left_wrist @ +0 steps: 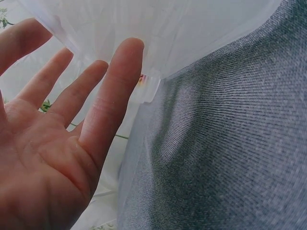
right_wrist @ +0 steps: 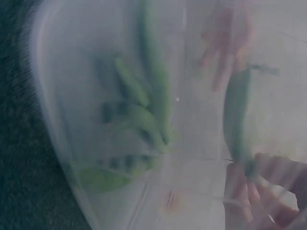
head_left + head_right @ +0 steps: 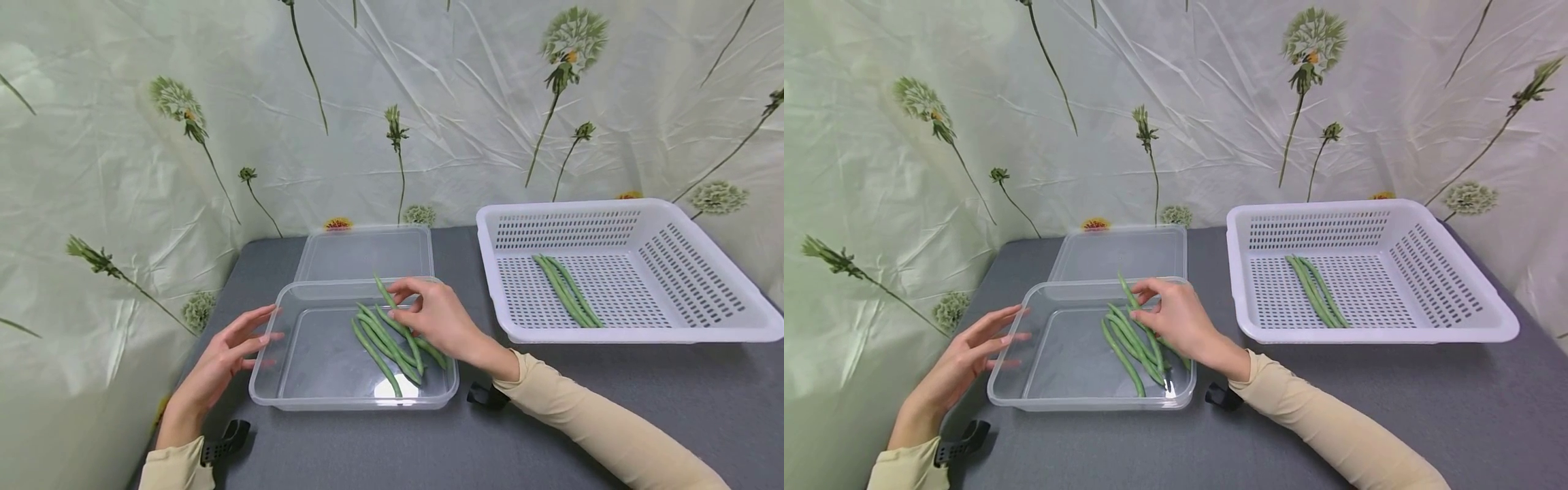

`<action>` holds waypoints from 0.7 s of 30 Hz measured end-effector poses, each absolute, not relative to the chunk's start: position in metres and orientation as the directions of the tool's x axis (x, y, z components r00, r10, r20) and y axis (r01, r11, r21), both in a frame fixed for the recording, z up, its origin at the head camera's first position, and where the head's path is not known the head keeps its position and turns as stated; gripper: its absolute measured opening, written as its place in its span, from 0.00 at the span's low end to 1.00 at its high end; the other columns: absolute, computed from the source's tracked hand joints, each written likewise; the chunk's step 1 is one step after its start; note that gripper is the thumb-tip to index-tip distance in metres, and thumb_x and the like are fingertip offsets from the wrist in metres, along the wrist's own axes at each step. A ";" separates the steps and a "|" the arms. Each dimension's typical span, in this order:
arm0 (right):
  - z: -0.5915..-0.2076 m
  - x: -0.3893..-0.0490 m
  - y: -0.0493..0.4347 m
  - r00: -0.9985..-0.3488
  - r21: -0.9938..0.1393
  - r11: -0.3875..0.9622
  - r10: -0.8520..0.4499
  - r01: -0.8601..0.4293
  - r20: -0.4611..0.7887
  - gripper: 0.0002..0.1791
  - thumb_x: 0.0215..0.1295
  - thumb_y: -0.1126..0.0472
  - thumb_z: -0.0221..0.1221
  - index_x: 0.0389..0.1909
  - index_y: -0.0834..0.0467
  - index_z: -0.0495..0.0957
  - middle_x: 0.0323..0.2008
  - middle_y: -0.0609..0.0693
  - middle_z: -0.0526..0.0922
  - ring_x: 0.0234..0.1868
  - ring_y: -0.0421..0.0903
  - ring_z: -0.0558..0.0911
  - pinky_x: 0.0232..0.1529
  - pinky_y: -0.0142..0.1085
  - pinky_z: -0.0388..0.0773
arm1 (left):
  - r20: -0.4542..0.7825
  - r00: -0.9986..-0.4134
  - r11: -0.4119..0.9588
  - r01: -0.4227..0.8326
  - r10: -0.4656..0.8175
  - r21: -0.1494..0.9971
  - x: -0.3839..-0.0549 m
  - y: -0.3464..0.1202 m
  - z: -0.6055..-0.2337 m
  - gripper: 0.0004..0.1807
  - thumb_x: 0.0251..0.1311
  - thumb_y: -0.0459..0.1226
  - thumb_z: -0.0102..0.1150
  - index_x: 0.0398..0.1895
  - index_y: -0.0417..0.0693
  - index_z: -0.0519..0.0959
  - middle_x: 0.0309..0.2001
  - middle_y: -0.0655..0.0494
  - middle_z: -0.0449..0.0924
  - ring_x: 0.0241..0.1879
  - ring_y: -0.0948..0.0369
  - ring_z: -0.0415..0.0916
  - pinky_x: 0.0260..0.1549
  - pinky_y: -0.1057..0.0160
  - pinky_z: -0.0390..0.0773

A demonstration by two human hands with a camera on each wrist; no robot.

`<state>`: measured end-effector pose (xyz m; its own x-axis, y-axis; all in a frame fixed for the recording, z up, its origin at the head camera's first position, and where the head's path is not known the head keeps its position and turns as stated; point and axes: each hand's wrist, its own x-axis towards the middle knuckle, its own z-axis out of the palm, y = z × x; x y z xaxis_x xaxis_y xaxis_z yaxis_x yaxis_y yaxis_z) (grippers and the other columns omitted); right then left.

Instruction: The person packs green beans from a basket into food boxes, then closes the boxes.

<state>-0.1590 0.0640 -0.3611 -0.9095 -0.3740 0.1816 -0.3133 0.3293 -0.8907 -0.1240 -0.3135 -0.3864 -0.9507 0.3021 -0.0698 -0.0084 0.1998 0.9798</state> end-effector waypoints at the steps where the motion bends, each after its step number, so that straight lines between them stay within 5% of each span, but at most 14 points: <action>1: -0.362 -0.159 0.063 -0.906 -0.871 0.357 -0.375 -0.338 0.198 0.16 0.62 0.61 0.68 0.51 0.52 0.81 0.42 0.45 0.83 0.30 0.41 0.83 0.26 0.36 0.80 | -0.071 -0.950 0.201 -0.009 0.303 0.980 -0.124 -0.313 -0.387 0.27 0.74 0.34 0.47 0.75 0.47 0.59 0.72 0.54 0.60 0.58 0.62 0.75 0.43 0.50 0.82; 7: -0.366 -0.158 0.064 -0.891 -0.841 0.361 -0.367 -0.402 0.269 0.14 0.62 0.61 0.68 0.49 0.51 0.82 0.44 0.40 0.83 0.35 0.35 0.82 0.30 0.34 0.78 | -0.069 -0.950 0.206 -0.005 0.304 0.979 -0.124 -0.313 -0.387 0.27 0.75 0.34 0.48 0.75 0.48 0.59 0.72 0.53 0.59 0.59 0.62 0.74 0.43 0.49 0.82; 21: -0.342 -0.138 0.096 -0.904 -0.940 0.136 -0.348 -0.312 0.249 0.15 0.64 0.62 0.66 0.52 0.51 0.80 0.47 0.47 0.82 0.38 0.54 0.84 0.35 0.46 0.83 | -0.065 -0.950 0.204 -0.002 0.304 0.979 -0.124 -0.314 -0.387 0.27 0.75 0.34 0.47 0.75 0.47 0.59 0.71 0.56 0.61 0.58 0.62 0.75 0.43 0.49 0.83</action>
<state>-0.1376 0.0956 -0.3417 -0.9036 -0.3485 0.2490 -0.3116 0.1361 -0.9404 -0.1240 -0.3135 -0.3875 -0.9503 0.3044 -0.0650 -0.0016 0.2041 0.9789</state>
